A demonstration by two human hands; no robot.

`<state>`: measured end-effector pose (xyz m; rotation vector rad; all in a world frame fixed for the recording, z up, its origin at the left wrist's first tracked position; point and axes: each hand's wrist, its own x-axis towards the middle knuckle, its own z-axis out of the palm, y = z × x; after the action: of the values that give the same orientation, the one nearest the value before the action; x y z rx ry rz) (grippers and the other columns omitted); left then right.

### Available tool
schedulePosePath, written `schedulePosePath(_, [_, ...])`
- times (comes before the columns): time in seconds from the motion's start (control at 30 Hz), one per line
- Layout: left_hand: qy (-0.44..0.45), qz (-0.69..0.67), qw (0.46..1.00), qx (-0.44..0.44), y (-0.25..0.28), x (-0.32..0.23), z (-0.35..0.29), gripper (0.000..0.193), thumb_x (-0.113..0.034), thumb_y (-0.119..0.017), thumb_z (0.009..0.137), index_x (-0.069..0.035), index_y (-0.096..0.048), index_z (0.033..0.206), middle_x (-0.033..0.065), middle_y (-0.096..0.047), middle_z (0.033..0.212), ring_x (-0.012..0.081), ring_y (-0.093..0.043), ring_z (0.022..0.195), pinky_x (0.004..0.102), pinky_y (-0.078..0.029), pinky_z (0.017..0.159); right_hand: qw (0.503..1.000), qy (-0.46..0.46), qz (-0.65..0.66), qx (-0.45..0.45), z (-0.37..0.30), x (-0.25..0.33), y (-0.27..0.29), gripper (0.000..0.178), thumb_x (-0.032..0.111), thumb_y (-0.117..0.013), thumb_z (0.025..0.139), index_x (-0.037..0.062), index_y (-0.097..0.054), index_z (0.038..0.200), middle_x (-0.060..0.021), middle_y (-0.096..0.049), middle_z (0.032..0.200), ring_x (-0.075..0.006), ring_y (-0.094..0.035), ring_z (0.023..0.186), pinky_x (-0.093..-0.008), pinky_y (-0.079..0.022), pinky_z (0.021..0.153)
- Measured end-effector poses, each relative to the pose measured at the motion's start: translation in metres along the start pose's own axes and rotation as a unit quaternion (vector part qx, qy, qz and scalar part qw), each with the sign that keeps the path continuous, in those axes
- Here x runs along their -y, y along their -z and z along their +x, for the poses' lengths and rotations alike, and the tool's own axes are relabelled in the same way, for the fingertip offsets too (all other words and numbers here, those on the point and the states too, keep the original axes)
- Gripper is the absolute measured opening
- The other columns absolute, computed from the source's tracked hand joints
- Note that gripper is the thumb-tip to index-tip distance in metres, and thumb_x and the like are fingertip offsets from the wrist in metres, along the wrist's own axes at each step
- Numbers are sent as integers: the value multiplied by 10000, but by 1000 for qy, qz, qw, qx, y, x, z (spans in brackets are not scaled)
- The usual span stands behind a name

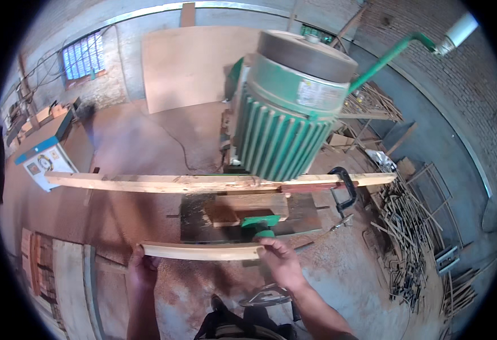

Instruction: The person repeatedly feeds wooden planks into a green spindle moulder, guiding them through the cutter head to shape the edges. After each pass, the person removes the plank and places it on a nearby table before picking up the next piece.

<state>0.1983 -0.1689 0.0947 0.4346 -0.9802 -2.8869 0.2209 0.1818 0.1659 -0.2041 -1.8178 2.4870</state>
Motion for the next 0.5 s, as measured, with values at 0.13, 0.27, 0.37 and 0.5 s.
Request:
schedulePosePath(0.13, [-17,-16,1000,-10,-2,-11,40,227,-276,-538,957,-60,-604,932,54,-659,858,175,-650,790,305,-573,690,977,102,118,-149,11,31,47,70,35,-538,924,30,-581,979,-117,-650,952,-231,-674,792,-367,-578,680])
schedulePosePath(0.27, [-63,37,997,-40,-6,-13,101,220,-237,-474,991,-59,-600,958,64,-659,871,158,-648,753,261,-565,606,964,99,55,-240,-11,48,109,86,128,-515,958,67,-566,925,-93,-625,893,-196,-647,681,-332,-568,581])
schedulePosePath(0.37, [-54,80,994,-51,-13,-3,145,219,-239,-491,986,-55,-603,950,54,-654,867,153,-641,725,258,-557,591,957,63,54,-277,-34,39,137,106,139,-551,942,45,-581,903,-103,-645,859,-200,-656,681,-336,-560,578])
schedulePosePath(0.5, [-42,114,990,-71,-23,8,185,198,-214,-524,972,-37,-612,964,45,-647,841,149,-630,695,277,-556,569,946,32,68,-315,-59,24,157,121,151,-553,940,49,-577,879,-99,-638,828,-198,-649,650,-337,-554,553])
